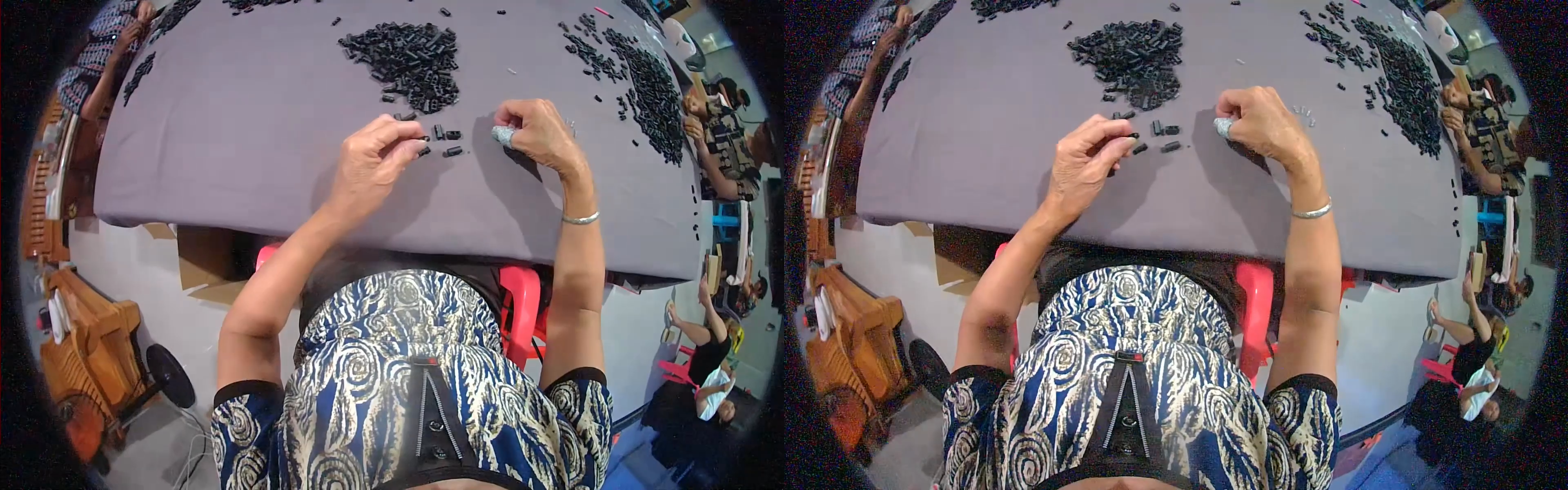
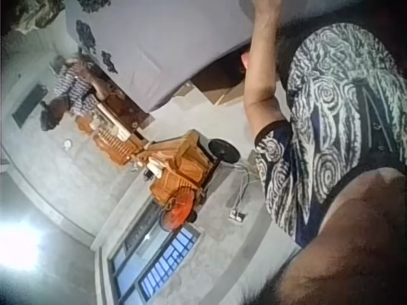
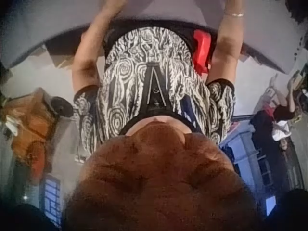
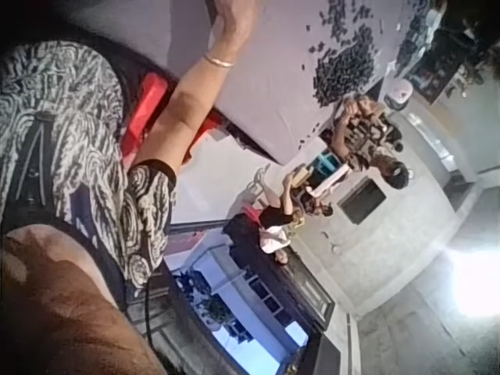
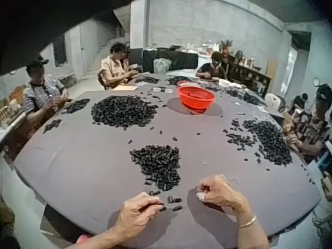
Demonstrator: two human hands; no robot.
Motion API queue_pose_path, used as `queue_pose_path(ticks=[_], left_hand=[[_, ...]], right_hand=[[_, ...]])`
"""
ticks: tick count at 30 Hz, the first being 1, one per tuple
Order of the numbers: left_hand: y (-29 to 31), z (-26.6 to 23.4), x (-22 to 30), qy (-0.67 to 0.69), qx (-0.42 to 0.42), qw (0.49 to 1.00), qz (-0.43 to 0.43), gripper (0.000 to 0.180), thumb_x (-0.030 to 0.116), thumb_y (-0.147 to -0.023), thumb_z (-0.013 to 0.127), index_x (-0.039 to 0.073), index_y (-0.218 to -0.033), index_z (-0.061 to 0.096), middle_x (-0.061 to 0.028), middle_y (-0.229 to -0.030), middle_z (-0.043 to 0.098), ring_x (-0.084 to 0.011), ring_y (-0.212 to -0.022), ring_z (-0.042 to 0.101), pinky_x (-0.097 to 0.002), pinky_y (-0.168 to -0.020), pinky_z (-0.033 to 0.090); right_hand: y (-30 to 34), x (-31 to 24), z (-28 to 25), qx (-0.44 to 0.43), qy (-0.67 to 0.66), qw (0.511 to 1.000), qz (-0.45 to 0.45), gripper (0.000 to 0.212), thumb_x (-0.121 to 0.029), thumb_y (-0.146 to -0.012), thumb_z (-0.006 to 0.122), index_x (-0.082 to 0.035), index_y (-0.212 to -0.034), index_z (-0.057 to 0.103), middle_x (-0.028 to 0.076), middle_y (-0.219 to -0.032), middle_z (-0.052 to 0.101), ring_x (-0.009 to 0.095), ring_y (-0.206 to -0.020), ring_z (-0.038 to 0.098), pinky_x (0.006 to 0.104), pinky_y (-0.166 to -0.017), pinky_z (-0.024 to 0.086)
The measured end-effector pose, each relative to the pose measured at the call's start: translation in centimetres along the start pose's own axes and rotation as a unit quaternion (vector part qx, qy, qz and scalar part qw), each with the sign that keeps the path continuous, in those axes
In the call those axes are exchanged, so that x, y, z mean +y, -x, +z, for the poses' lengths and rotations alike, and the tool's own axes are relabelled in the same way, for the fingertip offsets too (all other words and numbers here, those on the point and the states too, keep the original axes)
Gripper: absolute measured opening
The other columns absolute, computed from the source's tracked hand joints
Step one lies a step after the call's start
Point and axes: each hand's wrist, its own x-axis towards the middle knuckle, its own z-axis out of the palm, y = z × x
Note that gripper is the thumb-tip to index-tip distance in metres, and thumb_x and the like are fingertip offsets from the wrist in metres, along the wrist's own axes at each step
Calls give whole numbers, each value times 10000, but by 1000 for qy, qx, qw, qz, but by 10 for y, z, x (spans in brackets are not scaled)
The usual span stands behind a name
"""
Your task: Assembling small plastic components by wrapping them with thread from a spool.
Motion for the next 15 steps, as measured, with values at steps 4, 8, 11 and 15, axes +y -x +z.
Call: queue_pose_path(ticks=[4, 8, 11, 15], left_hand=[[1, 0, -1, 18, -13, 1000, -19, 111, 22, -852, 618, -6, -955, 649, -15, -837, 576, -67, -707, 565, -191, -571, 471], [1, -2, -1, 23, -6, 999, -42, 121, 27, -853, 620, -10, -963, 650, -18, -851, 579, -75, -725, 578, -191, -587, 484], [1, -1, -2, 24, -5, 999, -41, 122, 27, -853, 619, -9, -965, 651, -19, -863, 582, -74, -731, 581, -190, -589, 487], [1, 0, -1, 33, -6, 999, -34, 126, 27, -851, 622, -10, -967, 651, -18, -861, 578, -71, -725, 577, -191, -584, 487]], right_hand=[[-4, -12, 13, 43, -55, 997, -27, 92, -55, -736, 651, 6, -755, 586, 16, -578, 520, 88, -536, 469, 263, -494, 397], [-4, -36, 20, -6, -292, 956, 39, 75, -64, -802, 665, -20, -790, 605, -26, -623, 551, 39, -536, 502, 200, -455, 401], [-5, -40, 30, -21, -367, 930, 11, 74, -85, -831, 666, -35, -829, 611, -28, -657, 568, 28, -533, 515, 172, -436, 406], [-6, -46, 35, -45, -405, 913, -9, 92, -97, -847, 658, -23, -888, 622, -27, -721, 586, 38, -587, 533, 184, -477, 446]])
